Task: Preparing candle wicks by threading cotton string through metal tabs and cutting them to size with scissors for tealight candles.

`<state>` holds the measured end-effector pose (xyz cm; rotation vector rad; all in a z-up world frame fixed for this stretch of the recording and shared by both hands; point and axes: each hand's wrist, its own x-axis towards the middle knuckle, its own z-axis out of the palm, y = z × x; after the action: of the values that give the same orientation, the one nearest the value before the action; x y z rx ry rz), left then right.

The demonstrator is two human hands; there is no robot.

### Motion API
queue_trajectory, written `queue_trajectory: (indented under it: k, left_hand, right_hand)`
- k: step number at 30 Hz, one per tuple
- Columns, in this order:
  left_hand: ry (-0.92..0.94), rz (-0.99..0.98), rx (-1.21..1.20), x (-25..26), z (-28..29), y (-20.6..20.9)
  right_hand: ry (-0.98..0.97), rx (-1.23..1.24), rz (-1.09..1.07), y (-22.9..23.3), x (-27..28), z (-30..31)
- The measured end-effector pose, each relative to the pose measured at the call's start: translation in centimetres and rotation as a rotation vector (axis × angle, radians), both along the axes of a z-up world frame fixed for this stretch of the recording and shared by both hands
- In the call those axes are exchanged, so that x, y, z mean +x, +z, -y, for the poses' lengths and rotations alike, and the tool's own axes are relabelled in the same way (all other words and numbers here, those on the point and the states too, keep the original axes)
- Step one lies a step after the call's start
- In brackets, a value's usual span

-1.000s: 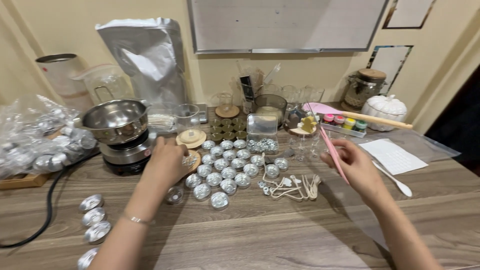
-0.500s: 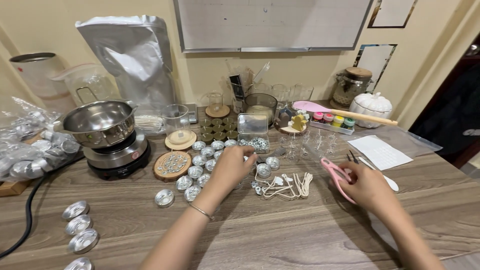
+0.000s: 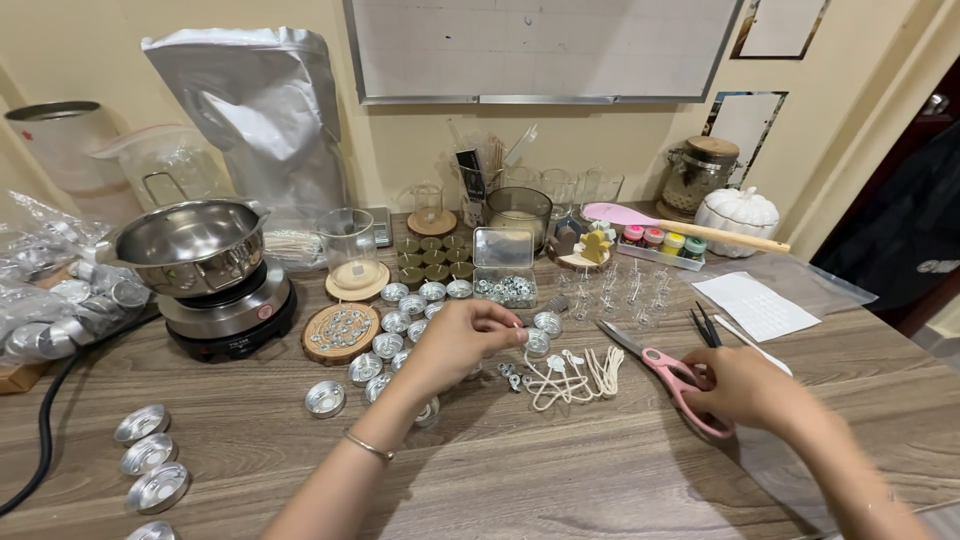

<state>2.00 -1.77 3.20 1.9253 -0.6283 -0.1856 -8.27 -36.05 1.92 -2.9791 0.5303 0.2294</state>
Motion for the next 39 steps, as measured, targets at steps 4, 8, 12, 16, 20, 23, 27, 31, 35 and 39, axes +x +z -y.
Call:
queue_trajectory:
  k: [4, 8, 12, 16, 20, 23, 27, 31, 35, 39]
  left_hand:
    - [-0.089, -0.191, -0.104, 0.1, -0.1, -0.4]
    - [-0.115, -0.221, -0.151, -0.3, -0.1, -0.8]
    - [-0.143, -0.322, -0.299, 0.0, 0.2, -2.4]
    - [-0.148, -0.338, -0.406, 0.6, -0.1, -4.0]
    - [-0.088, -0.148, -0.181, -0.7, -1.8, -0.9]
    - [-0.026, 0.226, 0.173, -0.8, -2.0, -0.4]
    - [-0.085, 0.962, 0.213, -1.3, -2.1, -0.9]
    - [-0.057, 0.928, 0.031, -1.8, -2.0, -0.4]
    - [-0.06, 0.864, 0.02, -1.6, -1.6, -0.9]
    - [0.043, 0.514, -0.086, -1.9, -1.1, -0.5]
  right_hand:
    - [0.061, -0.081, -0.154, -0.4, 1.0, 0.2]
    - [0.055, -0.227, -0.147, 1.4, 1.0, -6.1]
    - [0.477, 0.384, 0.556, 2.4, 2.2, -13.4]
    - [0.43, 0.913, 0.287, 2.7, 4.1, -15.9]
    - [0.437, 0.936, 0.078, 2.4, 5.4, -14.6]
    - [0.455, 0.798, 0.13, 1.5, 6.4, -13.5]
    - [0.582, 0.811, 0.123, 1.1, 6.4, -13.5]
    - [0.517, 0.738, 0.127, 1.9, 5.2, -14.0]
    - [0.489, 0.852, 0.185, 0.9, 5.1, -13.9]
    - [0.468, 0.867, 0.285, 0.8, 5.0, -13.7]
